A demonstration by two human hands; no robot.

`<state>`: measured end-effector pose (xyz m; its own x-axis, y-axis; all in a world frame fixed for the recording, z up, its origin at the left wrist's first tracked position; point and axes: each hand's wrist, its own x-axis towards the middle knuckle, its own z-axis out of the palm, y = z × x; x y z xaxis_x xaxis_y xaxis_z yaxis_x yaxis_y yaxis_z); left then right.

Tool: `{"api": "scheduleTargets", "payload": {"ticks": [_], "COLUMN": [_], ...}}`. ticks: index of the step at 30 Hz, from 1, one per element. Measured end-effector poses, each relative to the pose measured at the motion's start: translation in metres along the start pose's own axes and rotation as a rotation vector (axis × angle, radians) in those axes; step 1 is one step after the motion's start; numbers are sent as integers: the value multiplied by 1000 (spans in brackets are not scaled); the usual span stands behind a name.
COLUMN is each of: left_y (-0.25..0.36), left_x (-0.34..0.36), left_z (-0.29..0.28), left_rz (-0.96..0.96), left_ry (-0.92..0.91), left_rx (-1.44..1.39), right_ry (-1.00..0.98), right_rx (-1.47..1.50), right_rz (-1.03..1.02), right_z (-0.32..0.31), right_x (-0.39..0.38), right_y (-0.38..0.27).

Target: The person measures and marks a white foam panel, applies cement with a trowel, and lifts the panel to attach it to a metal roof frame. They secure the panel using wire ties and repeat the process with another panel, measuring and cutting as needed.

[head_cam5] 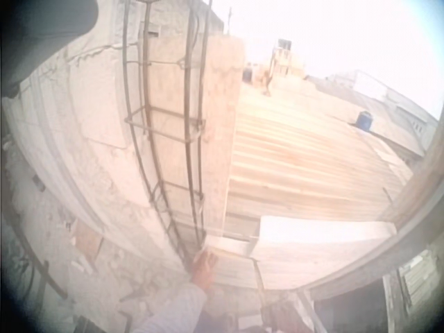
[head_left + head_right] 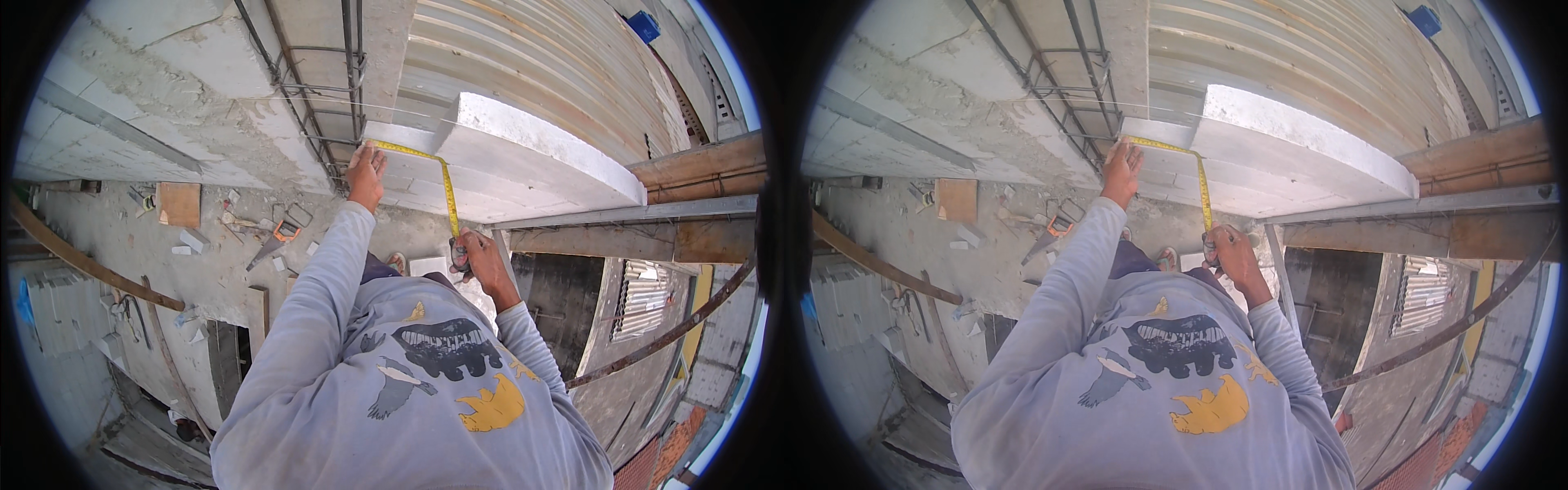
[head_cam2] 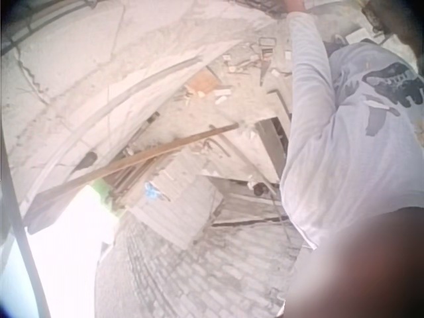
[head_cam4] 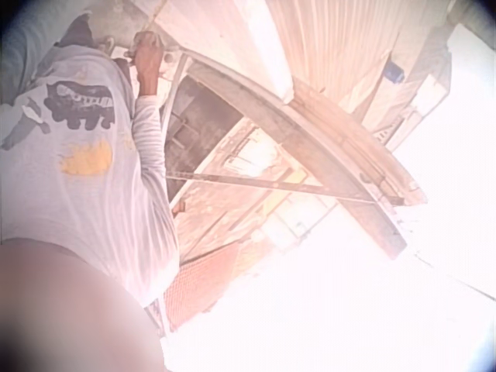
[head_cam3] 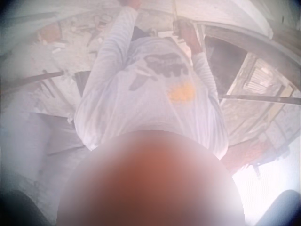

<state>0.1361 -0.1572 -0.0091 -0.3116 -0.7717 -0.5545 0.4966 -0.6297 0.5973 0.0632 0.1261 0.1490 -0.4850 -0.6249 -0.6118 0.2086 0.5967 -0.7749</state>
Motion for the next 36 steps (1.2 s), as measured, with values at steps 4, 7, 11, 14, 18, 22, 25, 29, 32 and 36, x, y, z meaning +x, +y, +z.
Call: {"api": "scheduleTargets", "payload": {"ticks": [4,7,11,14,18,22,25,29,32,36], "left_y": [-1,0,1,1,1,1,1,1,2,2], "left_x": [2,1,-1,-1,-1,-1,-1,0,2,2], "left_z": [-2,-2,-1,-1,-2,-3,-3,-3,-2,-4], "left_rz": [7,2,3,0,2,0,1,-1,-13,-10], "left_ry": [-24,-19,-33,-32,-42,-48,-56,-58,-39,-42], "left_rx": [-30,-21,-14,-21,-8,-7,-10,-8,10,12], "right_ry": [3,6,16,15,19,16,17,20,15,11], "right_rx": [-7,-17,-20,-24,-34,-25,-23,-20,-18,-22], "right_rz": [-9,-6,5,6,1,3,-4,-2,-3,4], "right_z": [-1,0,2,3,5,8,8,11,13,17], "right_x": [3,1,1,1,0,-2,0,-2,-2,-5], "right_y": [3,-2,-3,-1,-2,-2,2,1,3,2]}}
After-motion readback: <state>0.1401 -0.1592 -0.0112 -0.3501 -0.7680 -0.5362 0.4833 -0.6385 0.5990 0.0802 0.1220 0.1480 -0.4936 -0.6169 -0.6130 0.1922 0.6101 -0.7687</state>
